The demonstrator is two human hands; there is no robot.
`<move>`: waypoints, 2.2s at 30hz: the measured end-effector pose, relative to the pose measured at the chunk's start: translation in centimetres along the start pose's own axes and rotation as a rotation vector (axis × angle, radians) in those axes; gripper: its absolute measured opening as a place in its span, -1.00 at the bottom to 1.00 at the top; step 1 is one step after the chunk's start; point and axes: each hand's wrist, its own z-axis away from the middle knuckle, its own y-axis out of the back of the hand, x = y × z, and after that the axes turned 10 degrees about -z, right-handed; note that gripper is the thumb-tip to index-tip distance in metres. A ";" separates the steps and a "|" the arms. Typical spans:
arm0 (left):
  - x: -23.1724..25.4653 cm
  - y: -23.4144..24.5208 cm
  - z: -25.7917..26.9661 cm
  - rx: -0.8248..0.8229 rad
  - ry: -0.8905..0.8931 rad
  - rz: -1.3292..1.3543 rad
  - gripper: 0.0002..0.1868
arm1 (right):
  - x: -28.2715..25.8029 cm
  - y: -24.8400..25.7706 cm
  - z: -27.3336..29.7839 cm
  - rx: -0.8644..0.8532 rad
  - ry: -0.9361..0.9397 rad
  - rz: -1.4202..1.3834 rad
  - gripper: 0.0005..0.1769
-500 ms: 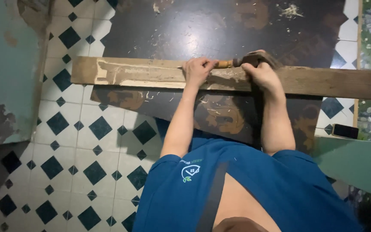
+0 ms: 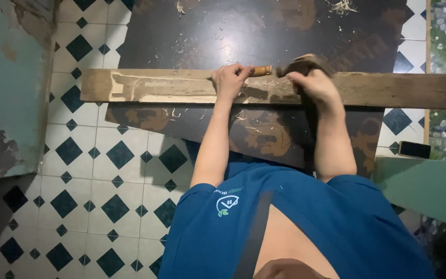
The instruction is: Carving a groove into a wooden plank using a hammer and a small chisel while sitting on the floor.
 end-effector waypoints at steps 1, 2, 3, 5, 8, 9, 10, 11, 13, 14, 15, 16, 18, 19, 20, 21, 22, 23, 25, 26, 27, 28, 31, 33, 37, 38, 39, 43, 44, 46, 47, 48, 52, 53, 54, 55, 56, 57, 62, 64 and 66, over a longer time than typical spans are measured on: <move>-0.5 -0.7 0.1 0.000 0.002 0.001 -0.60 | 0.9 0.4 -0.8 -0.001 -0.001 0.002 -0.46; -1.0 -1.2 0.0 0.004 0.010 -0.044 -0.59 | 1.5 0.8 -1.9 -0.009 0.062 -0.027 -0.51; -1.5 -1.8 -0.2 0.008 0.017 -0.088 -0.57 | 2.1 1.1 -2.9 -0.018 0.126 -0.055 -0.54; -1.5 -1.5 0.2 0.024 0.000 -0.103 -0.54 | -2.2 -1.3 0.0 -0.035 0.066 0.009 -0.62; -1.6 -2.0 -0.1 0.066 -0.044 -0.101 -0.51 | -0.7 -1.4 -0.7 -0.067 0.014 0.032 -0.67; -1.8 -2.3 0.0 0.089 -0.053 -0.088 -0.49 | 1.2 -1.1 -1.6 -0.095 0.011 -0.007 -0.63; -1.7 -2.1 0.3 0.089 -0.053 -0.086 -0.49 | 1.8 -0.3 -1.5 -0.094 0.010 -0.006 -0.63; -1.7 -1.9 0.6 0.182 -0.059 -0.185 -0.52 | 2.3 0.5 -1.3 -0.044 -0.038 0.097 -0.61; -1.4 -1.9 0.2 0.289 -0.059 -0.287 -0.55 | 0.0 1.5 0.0 -0.003 -0.076 0.207 -0.51; -1.2 -2.2 0.3 0.332 -0.108 -0.288 -0.62 | -2.4 1.6 1.9 0.032 -0.082 0.269 -0.46; -1.0 -2.4 0.4 0.374 -0.156 -0.289 -0.69 | -4.7 1.7 3.7 0.067 -0.089 0.331 -0.40; -1.4 -2.9 0.6 0.369 -0.149 -0.292 -0.69 | -2.8 2.2 3.0 0.060 -0.096 0.331 -0.40; -1.7 -3.8 0.0 0.240 -0.105 -0.222 -0.66 | 0.5 3.4 1.1 -0.047 0.225 0.134 -0.57; -2.3 -4.1 0.0 0.245 -0.110 -0.221 -0.66 | 0.8 3.2 1.0 -0.044 0.232 0.135 -0.57; -2.8 -4.4 0.0 0.219 -0.124 -0.222 -0.64 | 0.9 3.1 0.8 -0.083 0.214 0.073 -0.57; -3.3 -4.7 -0.1 0.194 -0.139 -0.224 -0.63 | 1.1 3.0 0.6 -0.122 0.196 0.012 -0.56; -3.2 -4.4 0.0 0.195 -0.133 -0.226 -0.63 | 1.5 2.7 0.4 -0.129 0.194 0.013 -0.56; -3.1 -4.1 0.0 0.197 -0.128 -0.194 -0.58 | 1.8 2.3 0.2 -0.118 0.214 -0.017 -0.53; -3.0 -3.7 -0.2 0.205 -0.119 -0.164 -0.53 | 1.5 1.8 -0.3 -0.114 0.236 -0.046 -0.51; -2.8 -3.8 -0.2 0.224 -0.119 -0.117 -0.53 | 1.0 1.7 -0.3 -0.123 0.236 -0.001 -0.54; -2.7 -3.8 -0.2 0.242 -0.120 -0.071 -0.53 | 0.5 1.6 -0.3 -0.133 0.236 0.045 -0.57; -2.5 -3.6 -0.2 0.243 -0.121 -0.069 -0.53 | 1.1 1.0 -1.4 -0.132 0.237 0.046 -0.57; -2.8 -3.9 -0.4 0.262 -0.117 -0.095 -0.55 | 0.8 -0.8 -3.0 -0.024 -0.074 0.228 -0.30; -4.2 -5.0 -0.6 0.274 -0.119 -0.139 -0.56 | -2.0 -2.5 -1.4 -0.007 -0.093 0.288 -0.45; -4.2 -4.5 -0.5 0.279 -0.120 -0.175 -0.55 | -5.6 -1.6 1.2 -0.008 -0.050 0.272 -0.26; -3.9 -4.2 -0.4 0.274 -0.116 -0.155 -0.54 | -5.2 -1.2 0.9 0.003 0.034 0.214 -0.44; -3.5 -4.0 -0.3 0.270 -0.113 -0.134 -0.52 | -4.9 -0.8 0.5 0.014 0.118 0.155 -0.51; -3.6 -3.3 -0.4 0.268 -0.102 -0.167 -0.62 | -2.4 -2.9 -1.7 0.026 -0.256 0.480 -0.23; -3.7 -3.2 -0.6 0.255 -0.069 -0.157 -0.62 | -4.8 -3.3 0.3 -0.035 -0.209 0.412 -0.34; -4.8 -3.9 -1.3 0.236 -0.036 -0.145 -0.63 | -4.8 -2.8 1.4 -0.091 -0.166 0.343 -0.42; -5.9 -4.7 -1.8 0.233 -0.008 -0.082 -0.64 | -2.5 -1.8 0.7 -0.109 -0.013 0.387 -0.41; -7.1 -5.3 -2.4 0.237 0.023 -0.019 -0.65 | -0.2 -1.0 -0.3 -0.133 0.144 0.433 -0.33; -5.7 -3.0 -1.1 0.238 0.076 -0.081 -0.60 | 2.6 2.6 1.4 -0.036 -0.202 0.377 -0.10; -6.4 -4.8 -0.8 0.265 -0.017 -0.107 -0.66 | 5.2 4.3 0.6 -0.018 -0.169 0.369 -0.14; -6.9 -6.8 0.0 0.289 -0.106 -0.132 -0.73 | 7.9 6.2 0.1 0.000 -0.140 0.364 -0.17; -4.6 -6.9 1.2 0.286 -0.104 -0.135 -0.73 | 0.5 4.4 2.8 -0.003 -0.143 0.362 -0.17; -2.2 -7.1 2.3 0.250 -0.203 -0.031 -0.66 | -6.3 2.9 7.4 -0.006 -0.246 0.365 -0.26; 0.2 -7.3 3.4 0.213 -0.301 0.074 -0.58 | -12.0 1.8 13.7 -0.011 -0.349 0.369 -0.31; -2.0 -10.4 5.3 0.148 -0.383 -0.135 -0.57 | 5.1 7.2 10.4 -0.013 0.364 0.207 -0.47; -3.1 -11.5 5.3 0.136 -0.402 -0.162 -0.59 | 5.7 7.5 11.7 -0.008 0.365 0.168 -0.40; -4.6 -13.3 5.2 0.149 -0.385 -0.213 -0.54 | 6.4 7.6 13.0 -0.045 0.374 0.099 -0.45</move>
